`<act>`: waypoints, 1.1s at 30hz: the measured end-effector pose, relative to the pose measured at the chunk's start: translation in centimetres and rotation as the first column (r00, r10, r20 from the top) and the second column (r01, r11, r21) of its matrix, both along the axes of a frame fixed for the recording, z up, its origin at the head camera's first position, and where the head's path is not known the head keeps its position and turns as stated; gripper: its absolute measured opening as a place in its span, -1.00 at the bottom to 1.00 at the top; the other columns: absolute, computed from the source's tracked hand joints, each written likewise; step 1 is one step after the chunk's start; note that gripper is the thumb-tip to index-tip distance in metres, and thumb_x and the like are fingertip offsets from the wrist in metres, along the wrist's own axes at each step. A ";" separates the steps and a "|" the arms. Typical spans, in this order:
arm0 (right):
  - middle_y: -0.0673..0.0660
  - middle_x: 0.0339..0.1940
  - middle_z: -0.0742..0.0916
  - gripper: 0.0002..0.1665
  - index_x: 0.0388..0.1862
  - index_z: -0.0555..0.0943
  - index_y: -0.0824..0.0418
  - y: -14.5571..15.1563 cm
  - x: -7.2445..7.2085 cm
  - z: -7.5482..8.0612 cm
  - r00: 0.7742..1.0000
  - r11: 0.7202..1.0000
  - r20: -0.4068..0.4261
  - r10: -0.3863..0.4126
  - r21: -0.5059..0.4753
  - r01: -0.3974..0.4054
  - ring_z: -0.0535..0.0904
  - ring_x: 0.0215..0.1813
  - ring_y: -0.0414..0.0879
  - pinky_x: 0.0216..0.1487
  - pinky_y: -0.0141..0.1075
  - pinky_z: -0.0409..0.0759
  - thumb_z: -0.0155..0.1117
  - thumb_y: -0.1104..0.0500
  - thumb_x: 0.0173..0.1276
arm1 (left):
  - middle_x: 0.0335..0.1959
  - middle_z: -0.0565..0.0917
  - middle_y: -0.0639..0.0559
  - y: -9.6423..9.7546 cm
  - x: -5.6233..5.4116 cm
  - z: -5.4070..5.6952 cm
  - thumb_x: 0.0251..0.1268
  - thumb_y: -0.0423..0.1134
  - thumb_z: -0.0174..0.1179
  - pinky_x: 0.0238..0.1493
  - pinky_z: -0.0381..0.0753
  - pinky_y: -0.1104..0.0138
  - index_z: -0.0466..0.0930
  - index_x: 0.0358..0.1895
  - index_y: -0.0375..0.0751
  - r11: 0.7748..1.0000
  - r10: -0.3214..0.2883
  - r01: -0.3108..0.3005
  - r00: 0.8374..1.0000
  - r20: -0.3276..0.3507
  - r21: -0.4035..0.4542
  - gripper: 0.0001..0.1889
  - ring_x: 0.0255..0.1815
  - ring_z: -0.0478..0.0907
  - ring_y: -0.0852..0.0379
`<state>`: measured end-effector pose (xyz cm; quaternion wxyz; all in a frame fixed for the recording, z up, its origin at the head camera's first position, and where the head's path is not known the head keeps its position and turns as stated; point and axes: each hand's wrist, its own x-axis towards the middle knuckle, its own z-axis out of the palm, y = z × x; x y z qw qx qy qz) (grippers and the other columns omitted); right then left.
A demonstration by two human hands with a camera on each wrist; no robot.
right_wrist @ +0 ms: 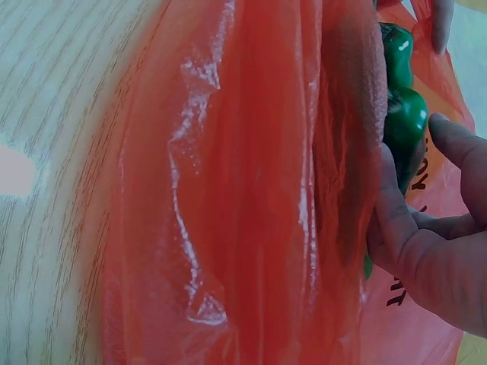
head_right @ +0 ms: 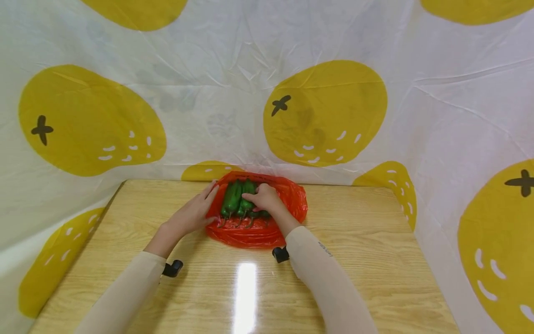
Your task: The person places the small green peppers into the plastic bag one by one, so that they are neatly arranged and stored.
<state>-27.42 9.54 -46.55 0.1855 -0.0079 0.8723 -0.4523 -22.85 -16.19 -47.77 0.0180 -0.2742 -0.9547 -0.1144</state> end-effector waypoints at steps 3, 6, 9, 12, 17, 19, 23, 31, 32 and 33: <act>0.47 0.34 0.55 -0.20 0.32 0.45 0.47 0.0 0.1 0.1 1.000 1.000 0.010 0.002 -0.008 -0.002 0.82 -0.31 0.06 -0.11 -0.16 0.79 0.43 -0.11 0.40 | 0.67 0.01 -0.37 0.0 0.0 0.1 0.24 -0.12 0.50 0.41 0.51 -0.03 -0.02 0.64 -0.43 1.000 0.004 -0.004 1.000 0.007 -0.001 0.07 0.39 0.47 -0.39; 0.47 0.38 0.52 -0.18 0.37 0.41 0.47 0.0 0.2 0.3 1.000 1.000 0.022 0.007 -0.023 -0.007 0.82 -0.29 0.07 -0.10 -0.13 0.79 0.42 -0.09 0.42 | 0.67 0.01 -0.38 -0.1 0.1 0.2 0.23 -0.12 0.51 0.40 0.52 -0.04 -0.01 0.63 -0.43 1.000 0.007 -0.007 1.000 0.001 -0.006 0.08 0.36 0.49 -0.40; 0.46 0.38 0.53 -0.19 0.39 0.40 0.45 0.1 0.3 0.4 0.999 0.999 0.035 0.008 -0.032 -0.007 0.82 -0.24 0.09 -0.04 -0.07 0.78 0.42 -0.07 0.43 | 0.66 0.03 -0.38 -0.2 0.2 0.2 0.22 -0.12 0.51 0.38 0.53 -0.05 0.00 0.63 -0.43 1.000 0.011 -0.011 1.000 -0.006 -0.010 0.08 0.33 0.51 -0.41; 0.44 0.35 0.56 -0.22 0.38 0.42 0.43 0.2 0.6 0.5 0.999 0.999 0.041 0.000 -0.036 0.001 0.82 -0.20 0.12 -0.01 -0.05 0.78 0.42 -0.05 0.43 | 0.67 0.02 -0.38 -0.2 0.2 0.3 0.23 -0.11 0.51 0.38 0.53 -0.07 0.00 0.64 -0.42 1.000 0.011 -0.011 1.000 -0.007 -0.014 0.07 0.34 0.51 -0.42; 0.39 0.17 0.67 -0.24 0.39 0.42 0.43 0.7 0.9 0.7 0.999 1.000 0.034 0.009 -0.030 -0.008 0.83 -0.20 0.11 0.00 -0.05 0.78 0.41 -0.02 0.44 | 0.67 0.02 -0.38 -0.2 0.4 0.5 0.24 -0.11 0.50 0.36 0.54 -0.10 0.00 0.65 -0.35 1.000 0.016 -0.016 1.000 -0.012 -0.010 0.07 0.30 0.52 -0.45; 0.36 0.08 0.70 -0.23 0.41 0.40 0.44 1.0 1.1 1.0 0.999 0.999 0.031 0.020 -0.032 -0.019 0.83 -0.19 0.11 0.00 -0.03 0.77 0.40 -0.01 0.44 | 0.67 0.02 -0.37 -0.2 0.5 0.6 0.24 -0.12 0.50 0.34 0.56 -0.10 0.00 0.66 -0.30 1.000 0.018 -0.019 1.000 -0.013 -0.008 0.06 0.29 0.53 -0.45; 0.32 -0.01 0.74 -0.22 0.45 0.36 0.44 1.8 1.5 1.8 0.999 0.998 0.022 0.034 -0.056 -0.033 0.82 -0.14 0.16 0.02 0.00 0.77 0.37 0.00 0.47 | 0.67 0.03 -0.36 -0.1 0.7 0.8 0.23 -0.13 0.51 0.29 0.60 -0.09 0.01 0.67 -0.28 1.000 0.017 -0.018 1.000 -0.026 -0.008 0.06 0.28 0.53 -0.46; 0.34 0.09 0.65 -0.21 0.52 0.30 0.41 3.4 2.5 3.5 0.999 0.986 0.015 0.031 -0.164 -0.028 0.74 0.06 0.27 0.11 0.04 0.73 0.33 0.02 0.51 | 0.65 0.09 -0.35 0.1 1.3 1.5 0.24 -0.10 0.50 0.25 0.64 -0.06 0.04 0.66 -0.28 0.999 0.008 -0.012 0.995 -0.101 -0.037 0.03 0.32 0.51 -0.43; 0.35 0.10 0.65 -0.21 0.53 0.30 0.40 3.6 2.7 3.6 1.000 0.984 0.011 0.029 -0.177 -0.026 0.73 0.07 0.28 0.12 0.05 0.73 0.32 0.03 0.52 | 0.65 0.10 -0.36 0.0 1.4 1.7 0.24 -0.10 0.50 0.25 0.64 -0.06 0.06 0.65 -0.29 0.999 0.005 -0.009 0.993 -0.114 -0.033 0.03 0.32 0.51 -0.43; 0.37 0.12 0.65 -0.22 0.53 0.30 0.40 3.9 2.8 3.7 1.000 0.981 0.003 0.027 -0.190 -0.026 0.72 0.09 0.30 0.13 0.06 0.72 0.31 0.03 0.53 | 0.64 0.12 -0.36 0.0 1.4 1.9 0.24 -0.09 0.50 0.26 0.63 -0.06 0.07 0.65 -0.29 1.000 0.002 -0.006 0.992 -0.126 -0.030 0.03 0.32 0.51 -0.42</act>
